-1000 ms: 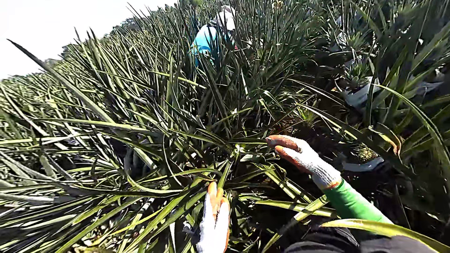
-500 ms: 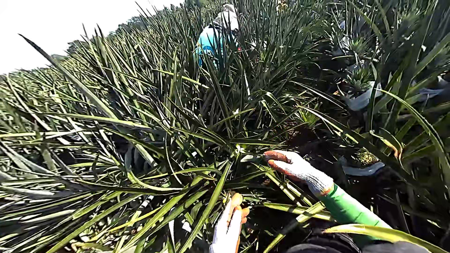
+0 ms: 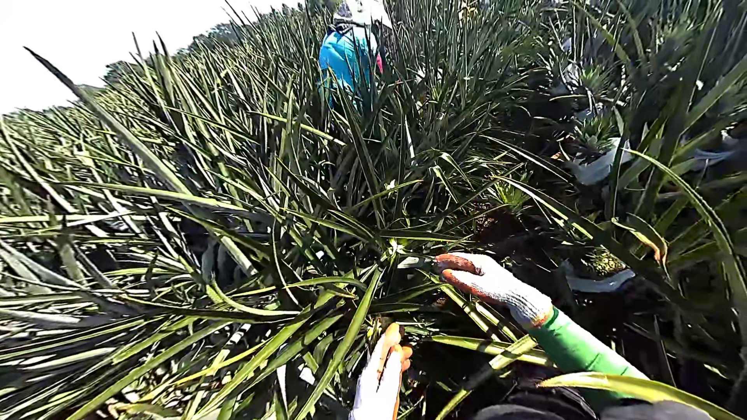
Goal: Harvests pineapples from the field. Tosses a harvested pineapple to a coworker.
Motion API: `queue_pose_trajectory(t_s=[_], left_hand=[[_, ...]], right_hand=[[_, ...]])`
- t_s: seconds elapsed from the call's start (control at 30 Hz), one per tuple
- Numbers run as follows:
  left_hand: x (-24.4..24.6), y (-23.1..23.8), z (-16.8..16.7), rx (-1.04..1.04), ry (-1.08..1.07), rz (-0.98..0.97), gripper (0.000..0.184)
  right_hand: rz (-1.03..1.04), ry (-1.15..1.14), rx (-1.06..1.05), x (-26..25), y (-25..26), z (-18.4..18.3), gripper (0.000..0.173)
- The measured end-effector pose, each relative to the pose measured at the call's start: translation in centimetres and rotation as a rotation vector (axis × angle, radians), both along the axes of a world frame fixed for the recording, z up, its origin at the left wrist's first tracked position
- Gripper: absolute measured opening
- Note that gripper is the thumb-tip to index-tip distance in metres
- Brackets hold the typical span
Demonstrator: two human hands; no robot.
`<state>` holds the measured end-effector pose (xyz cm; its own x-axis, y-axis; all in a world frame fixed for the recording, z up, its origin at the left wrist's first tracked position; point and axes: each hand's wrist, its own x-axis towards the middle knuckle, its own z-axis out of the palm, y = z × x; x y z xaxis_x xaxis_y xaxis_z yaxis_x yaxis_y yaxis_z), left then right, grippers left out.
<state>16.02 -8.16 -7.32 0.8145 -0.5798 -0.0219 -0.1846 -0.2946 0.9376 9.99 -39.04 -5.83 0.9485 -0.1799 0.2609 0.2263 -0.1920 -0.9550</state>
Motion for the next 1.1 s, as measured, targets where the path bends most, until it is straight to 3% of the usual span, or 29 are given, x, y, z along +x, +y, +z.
queue_pose_trajectory(t_s=[0.53,1.1], left_hand=[[-0.3,-0.5,1.5,-0.093,-0.001,-0.035,0.049],[-0.4,0.2,0.3,-0.106,0.022,-0.041,0.049]], right_hand=[[-0.007,-0.033,-0.003,-0.4,0.2,0.7,0.040],[0.013,-0.006,0.029,0.0,1.0,0.4,0.039]])
